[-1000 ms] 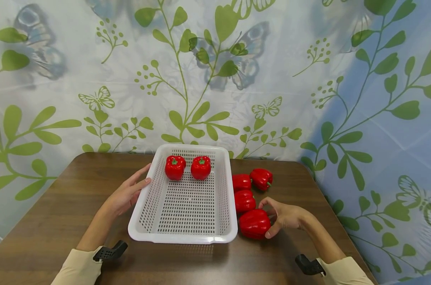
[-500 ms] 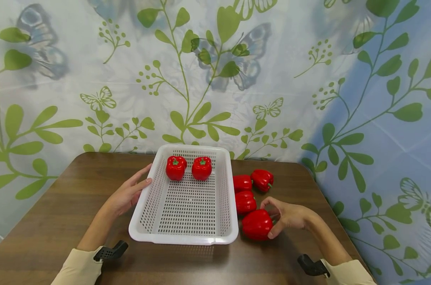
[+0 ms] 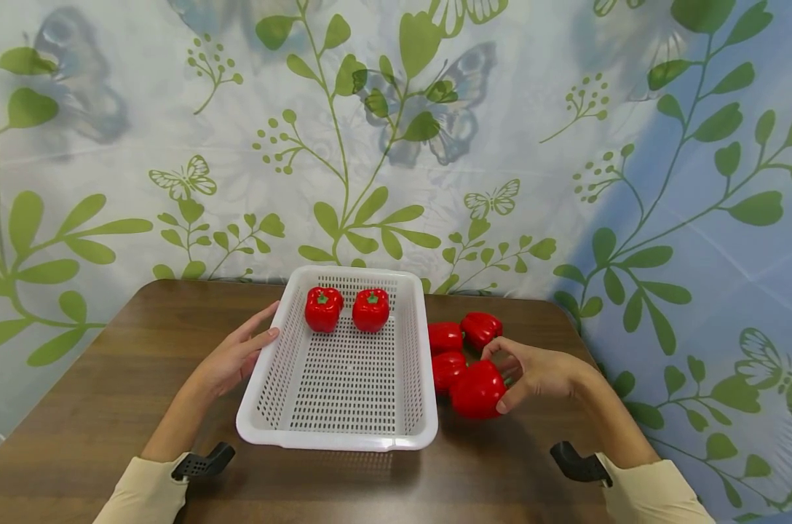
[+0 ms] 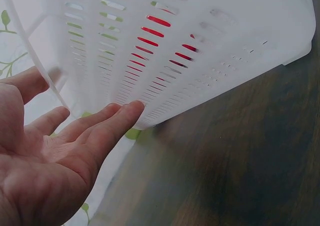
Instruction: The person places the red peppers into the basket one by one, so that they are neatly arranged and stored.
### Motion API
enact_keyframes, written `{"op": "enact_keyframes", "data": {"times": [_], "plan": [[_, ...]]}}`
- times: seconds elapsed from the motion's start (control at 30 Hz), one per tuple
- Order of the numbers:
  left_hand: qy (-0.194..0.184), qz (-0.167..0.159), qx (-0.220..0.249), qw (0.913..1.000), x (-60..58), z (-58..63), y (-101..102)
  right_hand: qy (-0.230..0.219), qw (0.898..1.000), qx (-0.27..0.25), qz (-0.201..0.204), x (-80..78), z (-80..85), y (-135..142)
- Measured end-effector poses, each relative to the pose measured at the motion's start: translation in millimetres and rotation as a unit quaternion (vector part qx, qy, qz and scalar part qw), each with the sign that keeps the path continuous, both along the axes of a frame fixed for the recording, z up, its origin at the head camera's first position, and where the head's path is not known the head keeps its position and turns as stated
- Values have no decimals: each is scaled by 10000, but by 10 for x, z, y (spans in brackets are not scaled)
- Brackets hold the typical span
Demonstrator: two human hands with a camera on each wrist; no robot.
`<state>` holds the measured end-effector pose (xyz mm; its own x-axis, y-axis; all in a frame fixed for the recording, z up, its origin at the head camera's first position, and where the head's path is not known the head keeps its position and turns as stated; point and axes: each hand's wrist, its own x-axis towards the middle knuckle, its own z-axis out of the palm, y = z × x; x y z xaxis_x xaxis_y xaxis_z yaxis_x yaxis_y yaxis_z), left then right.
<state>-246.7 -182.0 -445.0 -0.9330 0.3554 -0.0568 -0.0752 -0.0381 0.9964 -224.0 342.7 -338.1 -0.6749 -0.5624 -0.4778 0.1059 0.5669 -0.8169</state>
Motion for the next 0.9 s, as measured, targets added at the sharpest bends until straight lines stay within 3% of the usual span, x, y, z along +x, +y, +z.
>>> {"op": "enact_keyframes", "data": {"times": [0.3, 0.63, 0.9], "plan": [[-6, -50, 49, 10000, 6, 35, 1, 532, 9978, 404, 0, -134, 273, -104], [-71, -1, -15, 10000, 0, 37, -9, 1039, 9930, 546, -149, -239, 429, -318], [-94, -29, 52, 9999, 6, 65, -7, 1299, 9860, 910, -511, -327, 537, -530]]}}
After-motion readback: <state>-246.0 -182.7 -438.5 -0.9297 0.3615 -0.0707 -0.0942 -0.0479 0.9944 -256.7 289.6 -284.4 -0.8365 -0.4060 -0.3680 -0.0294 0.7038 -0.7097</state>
